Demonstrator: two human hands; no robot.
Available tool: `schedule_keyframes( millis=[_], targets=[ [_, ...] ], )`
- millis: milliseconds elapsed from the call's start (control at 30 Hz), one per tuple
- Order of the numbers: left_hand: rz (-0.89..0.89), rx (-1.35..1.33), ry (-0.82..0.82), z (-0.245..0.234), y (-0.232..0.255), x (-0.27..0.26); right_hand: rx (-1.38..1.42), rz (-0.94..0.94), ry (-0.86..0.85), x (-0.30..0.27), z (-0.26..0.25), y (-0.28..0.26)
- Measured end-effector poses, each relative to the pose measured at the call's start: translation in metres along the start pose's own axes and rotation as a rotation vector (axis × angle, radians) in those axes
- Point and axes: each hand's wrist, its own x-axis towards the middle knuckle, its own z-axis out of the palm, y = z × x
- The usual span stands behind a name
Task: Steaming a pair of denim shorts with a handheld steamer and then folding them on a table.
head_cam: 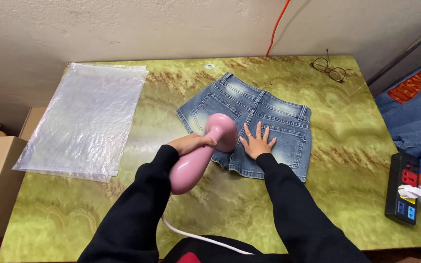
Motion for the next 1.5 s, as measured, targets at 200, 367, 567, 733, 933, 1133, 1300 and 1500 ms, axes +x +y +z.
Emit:
schedule_keyframes(
  millis=[200, 367, 567, 733, 933, 1133, 1300, 1500],
  targets=[
    [-0.003, -0.025, 0.008, 0.007, -0.011, -0.001, 0.022, -0.017, -0.002, -0.003, 0.001, 0.004],
    [0.036, -0.025, 0.034, 0.007, -0.005, 0.025, 0.046, -0.020, 0.000, -0.010, -0.001, 0.005],
    [-0.063, 0.033, -0.030, 0.000, 0.009, -0.017, 0.019, -0.002, 0.012, -0.001, 0.003, 0.005],
    [-0.065, 0.069, -0.040, 0.000, 0.012, -0.017, 0.104, -0.018, 0.018, -0.005, 0.002, 0.008],
    [0.043, 0.132, 0.020, 0.006, 0.016, 0.024, 0.189, -0.038, -0.016, -0.018, -0.008, 0.005],
    [-0.063, 0.119, -0.031, -0.003, 0.012, -0.023, 0.155, -0.049, -0.024, -0.035, -0.025, -0.003],
    [-0.046, 0.101, 0.009, -0.003, 0.015, -0.035, 0.180, -0.002, -0.044, -0.029, -0.022, -0.005],
    [0.014, 0.045, 0.107, 0.000, -0.004, 0.035, 0.350, 0.087, 0.011, -0.045, -0.014, -0.030]
  ],
)
